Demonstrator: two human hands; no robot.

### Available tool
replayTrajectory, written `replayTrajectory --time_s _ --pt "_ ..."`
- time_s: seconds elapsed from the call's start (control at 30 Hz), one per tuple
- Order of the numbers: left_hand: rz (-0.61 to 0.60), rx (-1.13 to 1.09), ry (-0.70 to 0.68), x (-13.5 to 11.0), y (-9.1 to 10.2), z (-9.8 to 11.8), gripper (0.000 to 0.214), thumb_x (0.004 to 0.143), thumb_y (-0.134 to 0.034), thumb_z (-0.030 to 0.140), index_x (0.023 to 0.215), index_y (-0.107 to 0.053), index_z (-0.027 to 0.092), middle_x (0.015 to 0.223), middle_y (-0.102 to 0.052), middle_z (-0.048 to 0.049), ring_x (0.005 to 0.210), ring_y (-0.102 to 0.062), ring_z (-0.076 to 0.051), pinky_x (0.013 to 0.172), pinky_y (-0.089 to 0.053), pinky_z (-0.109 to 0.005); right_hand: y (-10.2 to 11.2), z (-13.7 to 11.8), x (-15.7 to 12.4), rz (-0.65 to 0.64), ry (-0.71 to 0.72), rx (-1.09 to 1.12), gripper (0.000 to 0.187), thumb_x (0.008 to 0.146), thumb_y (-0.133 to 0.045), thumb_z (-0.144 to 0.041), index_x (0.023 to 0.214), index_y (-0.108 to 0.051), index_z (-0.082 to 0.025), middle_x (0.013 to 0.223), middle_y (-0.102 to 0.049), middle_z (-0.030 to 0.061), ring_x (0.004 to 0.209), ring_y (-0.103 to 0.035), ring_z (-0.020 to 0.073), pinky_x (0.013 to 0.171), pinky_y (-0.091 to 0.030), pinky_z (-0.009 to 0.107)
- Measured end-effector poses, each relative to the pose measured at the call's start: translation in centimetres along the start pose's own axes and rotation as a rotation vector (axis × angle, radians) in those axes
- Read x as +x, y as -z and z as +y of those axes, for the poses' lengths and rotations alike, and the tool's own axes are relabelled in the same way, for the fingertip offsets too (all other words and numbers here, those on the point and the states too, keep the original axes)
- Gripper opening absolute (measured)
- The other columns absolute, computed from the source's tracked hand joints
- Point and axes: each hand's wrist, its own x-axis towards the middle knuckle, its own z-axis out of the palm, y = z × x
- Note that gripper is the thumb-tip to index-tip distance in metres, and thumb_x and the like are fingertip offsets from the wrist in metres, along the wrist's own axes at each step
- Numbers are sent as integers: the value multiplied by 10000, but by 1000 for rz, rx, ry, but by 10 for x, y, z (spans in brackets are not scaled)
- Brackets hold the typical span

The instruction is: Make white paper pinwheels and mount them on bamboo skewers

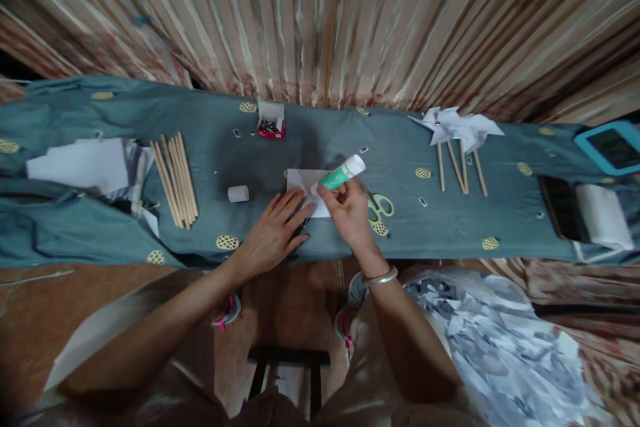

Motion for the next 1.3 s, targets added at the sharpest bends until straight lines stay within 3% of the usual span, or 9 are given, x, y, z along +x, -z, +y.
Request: replayTrajectory --time_s 0.27,0.57,0.97,1.3 --pt "-22 38 4 -2 -6 -2 537 931 -517 418 1381 -458 129 1504 -385 -208 1447 -262 -341 1154 -272 -559 0 4 -1 -11 59 -379 265 777 -675 -413 894 -547 -212 793 -671 26 710 -640 194 709 -512 350" --pt "19 8 39 -1 -6 0 541 913 -548 427 1357 -480 127 1494 -381 -229 1428 -293 -369 1135 -294 -580 -5 -3 -1 2 145 -565 247 809 -636 -412 938 -551 -219 780 -677 33 738 -644 223 738 -496 376" --pt "18 -1 35 -1 -7 1 546 910 -553 420 1359 -481 118 1494 -374 -240 1425 -293 -376 1135 -286 -591 -7 -4 -1 4 161 -633 239 813 -645 -396 938 -538 -223 861 -691 56 766 -657 236 746 -489 377" --pt "22 -10 37 -1 -8 1 542 910 -555 407 1363 -471 121 1509 -356 -231 1434 -272 -376 1141 -270 -595 -10 -2 0 2 159 -572 254 830 -623 -436 957 -538 -233 797 -683 24 751 -647 219 729 -482 350"
